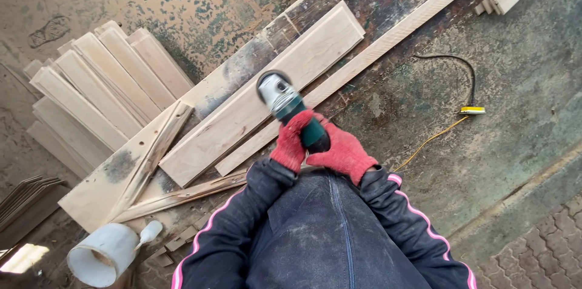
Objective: Sanding wooden planks on a workbench using a power angle grinder equipped with a sanding disc.
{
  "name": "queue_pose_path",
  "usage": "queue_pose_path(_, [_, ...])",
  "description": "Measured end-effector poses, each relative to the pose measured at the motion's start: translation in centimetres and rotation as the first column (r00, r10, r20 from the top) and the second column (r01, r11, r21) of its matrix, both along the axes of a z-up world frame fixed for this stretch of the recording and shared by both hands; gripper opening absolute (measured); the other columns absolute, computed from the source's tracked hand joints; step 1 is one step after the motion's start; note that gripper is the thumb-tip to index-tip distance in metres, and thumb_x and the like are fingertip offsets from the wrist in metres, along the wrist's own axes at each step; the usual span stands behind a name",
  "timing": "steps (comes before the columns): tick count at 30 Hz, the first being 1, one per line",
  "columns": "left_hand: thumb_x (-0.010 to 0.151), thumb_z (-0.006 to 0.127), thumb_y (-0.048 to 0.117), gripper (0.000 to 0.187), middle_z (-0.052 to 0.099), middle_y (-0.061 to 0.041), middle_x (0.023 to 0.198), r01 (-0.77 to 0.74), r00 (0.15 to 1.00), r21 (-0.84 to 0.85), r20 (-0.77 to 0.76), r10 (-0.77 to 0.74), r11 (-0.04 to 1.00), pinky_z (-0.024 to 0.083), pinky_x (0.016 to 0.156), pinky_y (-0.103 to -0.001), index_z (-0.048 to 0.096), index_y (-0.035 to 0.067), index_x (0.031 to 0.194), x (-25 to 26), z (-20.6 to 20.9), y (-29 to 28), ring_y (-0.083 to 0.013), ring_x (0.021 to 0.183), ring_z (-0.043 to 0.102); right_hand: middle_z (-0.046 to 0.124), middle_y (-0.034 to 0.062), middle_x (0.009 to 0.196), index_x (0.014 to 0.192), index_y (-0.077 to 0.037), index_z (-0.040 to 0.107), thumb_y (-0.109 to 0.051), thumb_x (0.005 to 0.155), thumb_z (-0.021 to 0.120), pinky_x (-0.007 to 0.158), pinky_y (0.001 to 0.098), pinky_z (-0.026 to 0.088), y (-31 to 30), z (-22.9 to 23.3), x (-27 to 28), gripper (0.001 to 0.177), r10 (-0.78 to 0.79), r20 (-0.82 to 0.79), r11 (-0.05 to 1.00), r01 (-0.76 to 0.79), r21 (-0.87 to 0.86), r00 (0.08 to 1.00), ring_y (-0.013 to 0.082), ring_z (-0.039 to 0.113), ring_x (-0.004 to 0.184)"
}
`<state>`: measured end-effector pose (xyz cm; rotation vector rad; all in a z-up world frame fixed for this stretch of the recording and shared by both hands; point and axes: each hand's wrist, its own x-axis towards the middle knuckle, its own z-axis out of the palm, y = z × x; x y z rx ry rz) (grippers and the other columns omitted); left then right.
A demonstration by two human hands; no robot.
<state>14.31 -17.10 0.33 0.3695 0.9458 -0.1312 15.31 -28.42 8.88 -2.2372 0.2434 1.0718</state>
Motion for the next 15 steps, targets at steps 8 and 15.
queue_pose_path(8, [0.08,0.075,0.014,0.048,0.071,-0.031,0.114,-0.031,0.999,-0.007,-0.01,0.031,0.999,0.056,0.096,-0.063,0.066,-0.002,0.125,-8.8,-3.6,10.2,-0.0438,0.105,0.071,0.073,0.0165,0.114,0.153,-0.035,0.036,-0.052,0.052,0.087,0.1,0.0484,0.054,8.6,4.5,-1.0,0.114,0.401,-0.075,0.916,-0.398,0.049,0.913,0.0345,0.067,0.117])
queue_pose_path(15, [0.095,0.056,0.003,0.049,0.068,-0.018,0.13,0.413,0.884,-0.056,-0.214,-0.415,0.909,0.041,0.12,-0.024,0.052,-0.014,0.141,-2.8,9.2,13.2,-0.0116,0.127,0.056,0.07,0.0212,0.123,0.143,-0.021,0.05,-0.058,0.057,0.084,0.104,0.0492,0.051,10.9,2.9,-1.2,0.1,0.353,-0.058,0.929,-0.342,0.139,0.934,0.0387,0.064,0.121])
